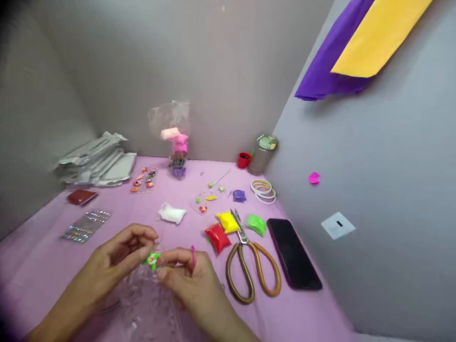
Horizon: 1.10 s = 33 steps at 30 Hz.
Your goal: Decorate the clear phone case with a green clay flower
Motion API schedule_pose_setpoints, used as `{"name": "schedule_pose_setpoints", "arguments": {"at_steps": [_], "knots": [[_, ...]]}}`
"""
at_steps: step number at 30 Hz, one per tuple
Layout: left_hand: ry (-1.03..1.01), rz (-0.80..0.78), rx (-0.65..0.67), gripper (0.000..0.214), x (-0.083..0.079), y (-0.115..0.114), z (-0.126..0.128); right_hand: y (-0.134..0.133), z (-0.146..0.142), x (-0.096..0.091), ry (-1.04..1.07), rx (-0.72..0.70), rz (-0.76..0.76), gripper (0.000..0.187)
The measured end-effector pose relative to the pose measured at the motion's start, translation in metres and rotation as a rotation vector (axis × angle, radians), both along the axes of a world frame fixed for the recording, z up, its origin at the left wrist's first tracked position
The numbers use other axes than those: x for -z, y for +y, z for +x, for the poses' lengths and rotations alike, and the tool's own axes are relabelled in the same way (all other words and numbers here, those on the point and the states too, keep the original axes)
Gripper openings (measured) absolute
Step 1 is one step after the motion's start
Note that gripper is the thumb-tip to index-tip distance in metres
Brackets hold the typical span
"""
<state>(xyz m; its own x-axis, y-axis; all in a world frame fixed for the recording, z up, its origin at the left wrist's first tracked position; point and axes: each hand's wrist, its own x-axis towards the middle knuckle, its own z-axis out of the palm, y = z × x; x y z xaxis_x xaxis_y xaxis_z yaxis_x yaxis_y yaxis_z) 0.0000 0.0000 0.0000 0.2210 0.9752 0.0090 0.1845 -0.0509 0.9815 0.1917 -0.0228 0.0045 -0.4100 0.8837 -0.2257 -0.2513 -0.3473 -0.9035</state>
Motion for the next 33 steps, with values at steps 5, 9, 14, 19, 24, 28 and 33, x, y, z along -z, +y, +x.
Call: {"name": "schedule_pose_setpoints", "arguments": {"at_steps": [5, 9, 14, 19, 24, 28, 33], "knots": [[-0.005, 0.013, -0.068, 0.015, -0.01, -0.005, 0.006, 0.001, 0.001, 0.002, 0.064, 0.045, -0.019, 0.034], [0.031, 0.225, -0.145, 0.005, -0.009, -0.007, 0.008, 0.002, 0.002, 0.005, 0.123, 0.118, -0.041, 0.031], [0.214, 0.591, -0.24, 0.014, -0.01, -0.014, 0.009, 0.002, 0.002, 0.004, 0.135, 0.156, -0.02, 0.03], [0.27, 0.663, -0.215, 0.013, -0.01, -0.014, 0.009, 0.002, 0.002, 0.005, 0.155, 0.166, -0.015, 0.028], [0.27, 0.689, -0.214, 0.014, -0.009, -0.013, 0.01, 0.002, 0.001, 0.007, 0.13, 0.153, -0.002, 0.03], [0.259, 0.706, -0.219, 0.014, -0.008, -0.013, 0.011, 0.001, 0.001, 0.006, 0.128, 0.143, 0.008, 0.03], [0.253, 0.721, -0.23, 0.015, -0.008, -0.013, 0.013, 0.0, 0.001, 0.007, 0.123, 0.137, 0.019, 0.03]]}}
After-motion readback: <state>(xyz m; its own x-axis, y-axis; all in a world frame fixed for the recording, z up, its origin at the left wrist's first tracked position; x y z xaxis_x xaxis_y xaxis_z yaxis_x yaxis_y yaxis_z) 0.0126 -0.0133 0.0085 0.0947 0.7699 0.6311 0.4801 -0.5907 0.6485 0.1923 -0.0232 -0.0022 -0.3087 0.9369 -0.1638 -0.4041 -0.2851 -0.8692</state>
